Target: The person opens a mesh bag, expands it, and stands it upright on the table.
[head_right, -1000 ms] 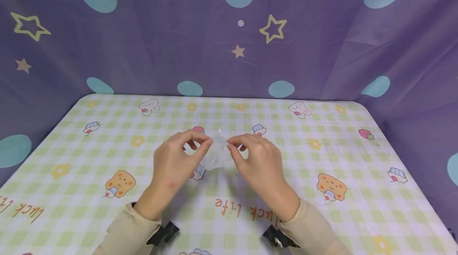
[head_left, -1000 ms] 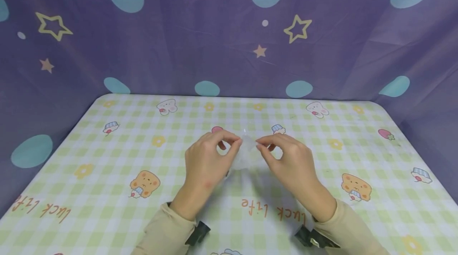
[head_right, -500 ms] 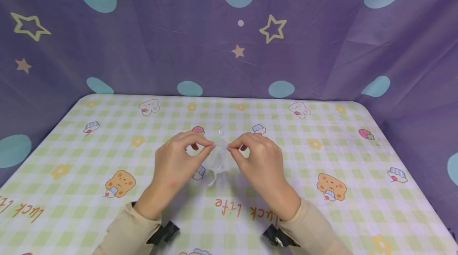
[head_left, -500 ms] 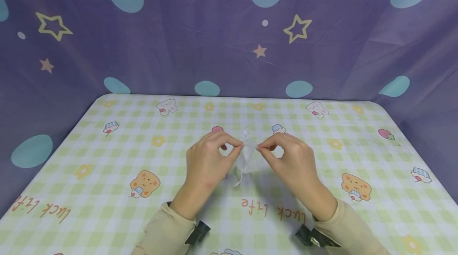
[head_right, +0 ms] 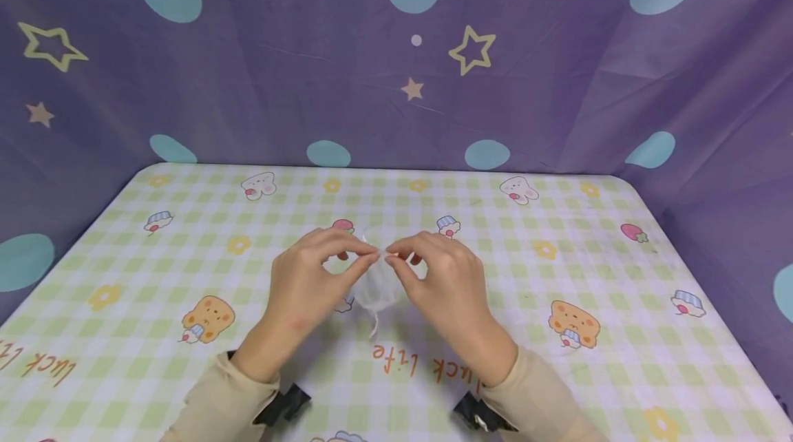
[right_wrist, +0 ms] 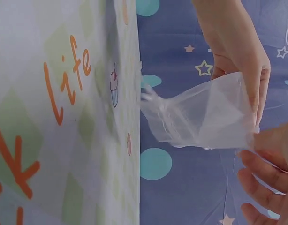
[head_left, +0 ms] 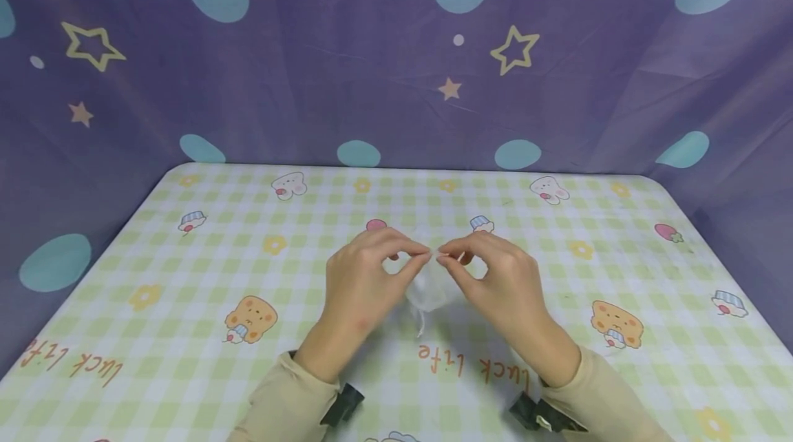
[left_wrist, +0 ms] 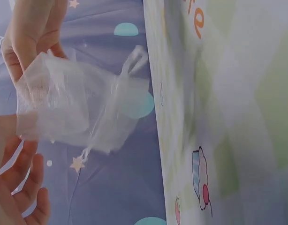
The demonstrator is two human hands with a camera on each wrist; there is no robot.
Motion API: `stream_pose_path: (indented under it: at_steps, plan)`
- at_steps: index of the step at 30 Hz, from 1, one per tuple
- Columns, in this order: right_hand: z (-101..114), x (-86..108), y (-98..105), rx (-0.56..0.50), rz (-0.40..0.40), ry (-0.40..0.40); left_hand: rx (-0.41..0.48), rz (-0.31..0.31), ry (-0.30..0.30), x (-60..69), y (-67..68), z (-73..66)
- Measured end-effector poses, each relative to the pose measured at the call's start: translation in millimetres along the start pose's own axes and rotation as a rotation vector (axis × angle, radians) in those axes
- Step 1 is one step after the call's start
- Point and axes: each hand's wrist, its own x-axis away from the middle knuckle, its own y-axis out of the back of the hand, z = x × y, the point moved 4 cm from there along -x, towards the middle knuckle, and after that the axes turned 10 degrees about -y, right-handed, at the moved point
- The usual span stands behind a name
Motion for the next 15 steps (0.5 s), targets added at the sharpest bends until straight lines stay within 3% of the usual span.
stream_pose_path:
  at_steps: [9,12,15]
  plan:
    - [0.8,2.8,-5.7,-0.016,0.149,-0.118,0.038,-0.132,0.008,-2.1,7.5,1.2]
    - [0.8,2.6,-5.6,-0.005,0.142,-0.131,0.028,-0.145,0.024,-1.8,7.3,2.2]
    - [0.0,2.0,-3.0,0.004,0.083,-0.124,0.008,-0.139,0.049,-1.3,6.8,3.7]
